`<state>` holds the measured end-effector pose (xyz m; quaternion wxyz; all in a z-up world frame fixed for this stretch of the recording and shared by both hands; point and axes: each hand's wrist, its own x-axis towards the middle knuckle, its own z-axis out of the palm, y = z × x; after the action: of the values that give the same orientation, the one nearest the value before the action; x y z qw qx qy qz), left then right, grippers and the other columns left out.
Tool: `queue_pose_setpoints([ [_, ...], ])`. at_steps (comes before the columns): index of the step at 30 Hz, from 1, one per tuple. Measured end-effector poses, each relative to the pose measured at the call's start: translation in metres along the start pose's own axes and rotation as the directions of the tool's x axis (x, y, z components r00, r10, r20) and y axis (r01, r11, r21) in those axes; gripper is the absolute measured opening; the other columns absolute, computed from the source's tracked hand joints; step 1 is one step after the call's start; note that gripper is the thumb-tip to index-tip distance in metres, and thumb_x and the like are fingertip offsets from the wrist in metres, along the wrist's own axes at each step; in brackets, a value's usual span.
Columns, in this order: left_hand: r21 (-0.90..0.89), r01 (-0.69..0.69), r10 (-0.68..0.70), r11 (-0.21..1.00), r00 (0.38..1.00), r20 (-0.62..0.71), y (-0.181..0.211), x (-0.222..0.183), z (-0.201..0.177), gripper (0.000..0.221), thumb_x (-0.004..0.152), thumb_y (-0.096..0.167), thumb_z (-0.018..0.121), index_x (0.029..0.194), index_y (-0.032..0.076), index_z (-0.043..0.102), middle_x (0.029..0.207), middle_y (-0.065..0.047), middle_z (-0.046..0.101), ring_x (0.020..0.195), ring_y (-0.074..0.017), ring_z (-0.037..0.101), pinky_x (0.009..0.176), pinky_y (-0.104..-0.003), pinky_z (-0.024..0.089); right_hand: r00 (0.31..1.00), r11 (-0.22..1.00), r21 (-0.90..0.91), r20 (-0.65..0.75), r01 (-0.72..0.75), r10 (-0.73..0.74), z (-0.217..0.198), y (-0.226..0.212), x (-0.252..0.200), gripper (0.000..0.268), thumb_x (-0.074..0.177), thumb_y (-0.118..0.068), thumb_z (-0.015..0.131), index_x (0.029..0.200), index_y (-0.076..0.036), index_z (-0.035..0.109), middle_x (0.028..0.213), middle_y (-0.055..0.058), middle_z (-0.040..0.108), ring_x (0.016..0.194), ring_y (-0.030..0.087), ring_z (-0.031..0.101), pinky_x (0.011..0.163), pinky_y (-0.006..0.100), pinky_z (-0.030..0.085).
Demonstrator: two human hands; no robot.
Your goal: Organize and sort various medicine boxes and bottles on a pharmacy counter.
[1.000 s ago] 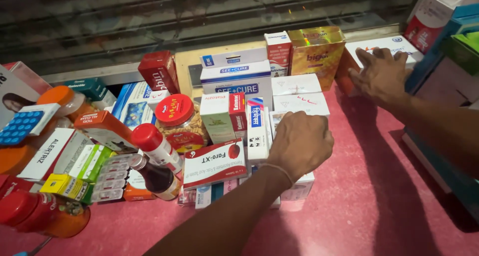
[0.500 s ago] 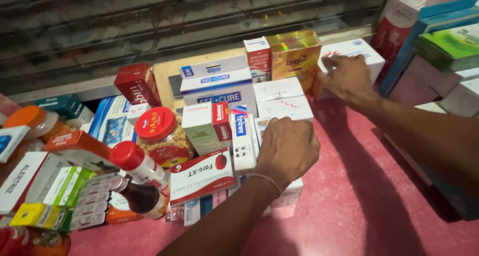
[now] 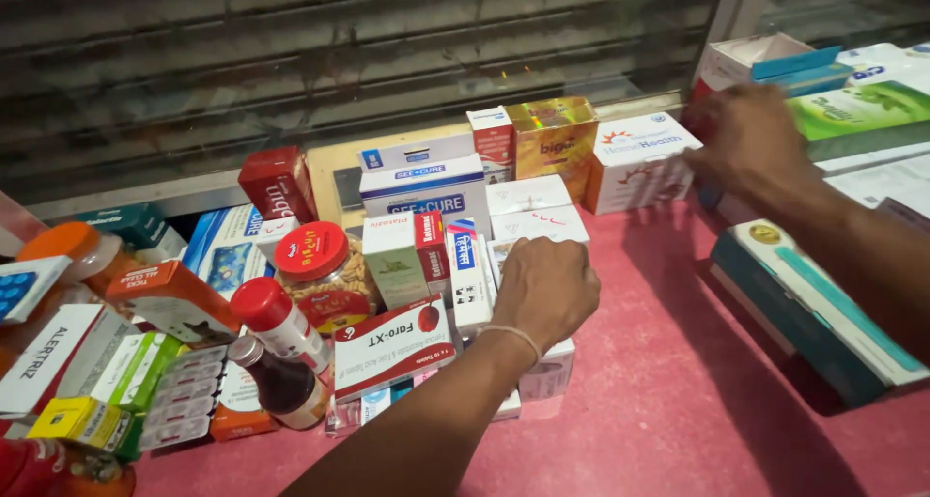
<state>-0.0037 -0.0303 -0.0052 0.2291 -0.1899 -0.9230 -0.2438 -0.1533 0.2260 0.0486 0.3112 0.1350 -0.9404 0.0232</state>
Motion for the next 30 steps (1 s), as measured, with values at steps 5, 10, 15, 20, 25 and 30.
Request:
queue_pose_setpoints([
  [5, -0.024, 0.020, -0.019, 1.000, 0.999, 0.025, 0.003, 0.002, -0.003, 0.025, 0.084, 0.021, 0.064, 0.075, 0.001, 0.075, 0.072, -0.026, 0.069, 0.074, -0.0417, 0.069, 0.085, -0.051, 0.051, 0.984, 0.936, -0.317, -0.133, -0.154, 0.117, 0.012, 0.081, -0.018, 0.072, 0.059, -0.054, 0.089, 0.111, -0.006, 0.078, 0.110, 0.023, 0.072, 0.105, 0.047, 0.064, 0.084, 0.057, 0.054],
  [10, -0.047, 0.025, -0.024, 0.999, 1.000, 0.018, 0.003, -0.001, -0.004, 0.024, 0.083, 0.021, 0.064, 0.074, 0.001, 0.075, 0.071, -0.025, 0.069, 0.073, -0.0415, 0.069, 0.085, -0.051, 0.051, 0.963, 0.946, -0.223, 0.075, -0.236, 0.258, -0.028, 0.059, -0.040, 0.043, 0.073, -0.031, 0.084, 0.109, -0.007, 0.080, 0.103, 0.021, 0.075, 0.096, 0.044, 0.071, 0.084, 0.051, 0.058],
  [15, -0.038, 0.015, -0.015, 0.999, 1.000, -0.004, 0.001, -0.002, -0.002, 0.024, 0.083, 0.020, 0.063, 0.073, 0.001, 0.075, 0.071, -0.025, 0.069, 0.073, -0.0417, 0.069, 0.085, -0.052, 0.050, 0.987, 0.988, -0.109, -0.132, -0.109, 0.095, -0.068, 0.026, -0.060, 0.046, 0.081, -0.030, 0.085, 0.123, -0.011, 0.079, 0.097, 0.016, 0.077, 0.087, 0.036, 0.074, 0.082, 0.046, 0.060],
  [20, -0.023, 0.023, -0.023, 0.999, 1.000, 0.019, 0.002, -0.001, -0.008, 0.026, 0.084, 0.020, 0.063, 0.073, 0.000, 0.075, 0.071, -0.026, 0.069, 0.073, -0.0419, 0.069, 0.085, -0.052, 0.052, 0.961, 0.983, 0.182, -0.272, 0.004, 0.047, -0.136, -0.043, -0.096, 0.050, 0.080, -0.014, 0.085, 0.128, -0.005, 0.074, 0.109, 0.019, 0.075, 0.095, 0.030, 0.074, 0.085, 0.040, 0.060],
  [25, -0.035, 0.015, -0.014, 0.999, 1.000, 0.028, 0.003, 0.001, -0.006, 0.025, 0.084, 0.020, 0.063, 0.073, 0.000, 0.075, 0.071, -0.027, 0.068, 0.073, -0.0421, 0.069, 0.085, -0.052, 0.052, 0.959, 0.849, 0.518, -0.176, -0.102, 0.223, -0.120, -0.058, -0.126, 0.050, 0.081, -0.010, 0.083, 0.130, -0.007, 0.073, 0.116, 0.016, 0.075, 0.100, 0.024, 0.073, 0.083, 0.033, 0.061],
  [30, -0.028, 0.010, -0.009, 1.000, 1.000, 0.028, 0.001, -0.001, -0.008, 0.025, 0.083, 0.022, 0.064, 0.076, 0.000, 0.075, 0.072, -0.026, 0.069, 0.075, -0.0418, 0.069, 0.084, -0.053, 0.051, 0.915, 0.651, 0.681, 0.074, -0.336, 0.396, -0.078, -0.077, -0.149, 0.051, 0.078, -0.010, 0.084, 0.129, -0.009, 0.075, 0.109, 0.010, 0.079, 0.087, 0.016, 0.073, 0.073, 0.029, 0.059],
])
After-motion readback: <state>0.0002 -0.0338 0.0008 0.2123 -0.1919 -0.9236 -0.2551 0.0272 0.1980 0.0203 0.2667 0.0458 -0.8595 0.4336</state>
